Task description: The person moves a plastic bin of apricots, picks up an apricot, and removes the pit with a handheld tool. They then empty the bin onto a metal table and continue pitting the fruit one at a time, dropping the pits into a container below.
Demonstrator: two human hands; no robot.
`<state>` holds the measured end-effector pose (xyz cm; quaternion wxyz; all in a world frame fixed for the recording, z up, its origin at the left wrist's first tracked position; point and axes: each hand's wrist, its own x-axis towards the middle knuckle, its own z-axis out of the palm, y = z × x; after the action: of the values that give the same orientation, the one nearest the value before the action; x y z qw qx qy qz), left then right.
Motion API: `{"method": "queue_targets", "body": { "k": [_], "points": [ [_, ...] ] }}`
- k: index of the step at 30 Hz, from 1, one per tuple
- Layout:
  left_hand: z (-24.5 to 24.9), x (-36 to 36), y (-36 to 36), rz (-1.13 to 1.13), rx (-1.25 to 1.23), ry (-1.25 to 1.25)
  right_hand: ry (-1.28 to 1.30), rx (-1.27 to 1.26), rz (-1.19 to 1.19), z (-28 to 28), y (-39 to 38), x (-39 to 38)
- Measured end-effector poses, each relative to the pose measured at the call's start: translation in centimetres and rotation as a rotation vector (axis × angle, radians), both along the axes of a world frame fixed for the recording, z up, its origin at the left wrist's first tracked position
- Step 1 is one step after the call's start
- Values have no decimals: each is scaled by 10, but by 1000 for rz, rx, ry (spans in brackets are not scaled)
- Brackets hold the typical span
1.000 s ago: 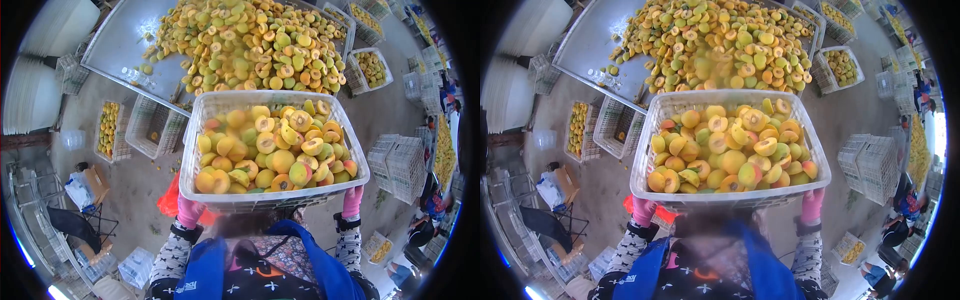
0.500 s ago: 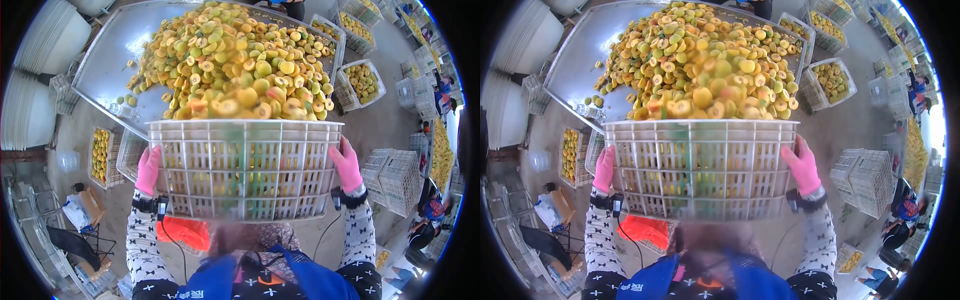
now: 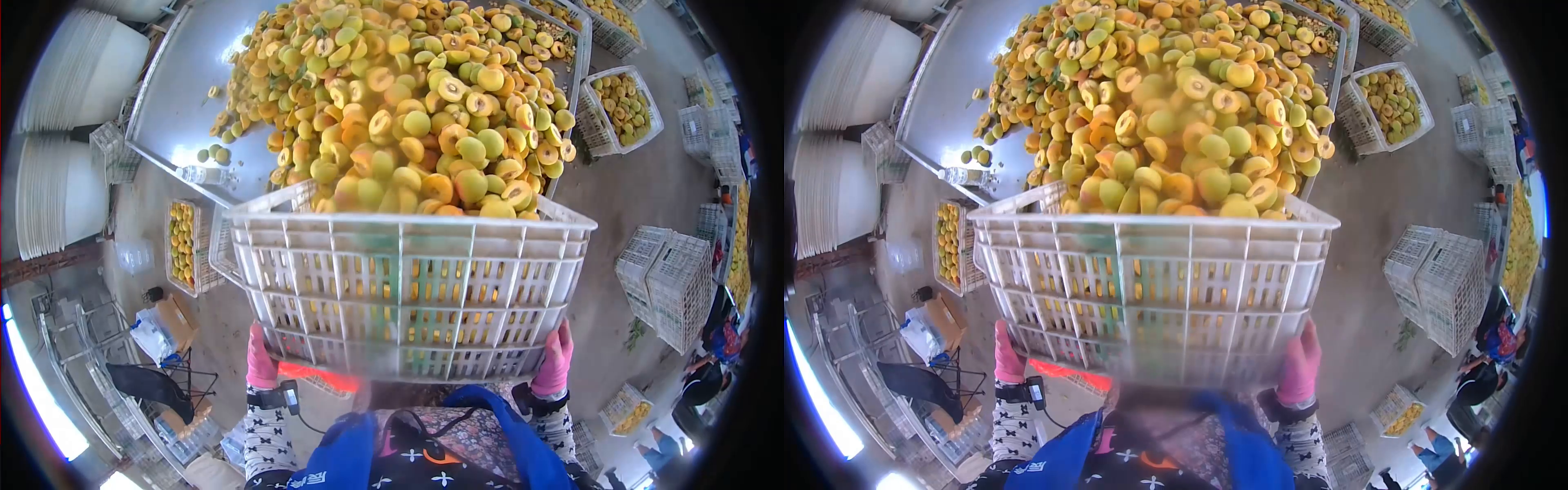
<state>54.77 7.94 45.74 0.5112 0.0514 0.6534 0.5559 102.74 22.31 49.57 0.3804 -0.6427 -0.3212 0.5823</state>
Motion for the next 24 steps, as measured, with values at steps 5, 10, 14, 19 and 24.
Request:
{"method": "queue_targets", "body": {
  "k": [5,10,14,19,24],
  "points": [
    [2,29,21,17,216,683,93,213,-17,32,34,-37],
    [30,13,129,337,233,858,79,360,-29,49,69,-59],
    [43,-32,217,237,405,965,118,504,71,68,138,-87],
    [-5,7,213,-130,486,1680,234,222,-286,77,223,-98],
    [-11,32,252,-205,289,1550,126,717,-1,55,216,-82]
  ]
}}
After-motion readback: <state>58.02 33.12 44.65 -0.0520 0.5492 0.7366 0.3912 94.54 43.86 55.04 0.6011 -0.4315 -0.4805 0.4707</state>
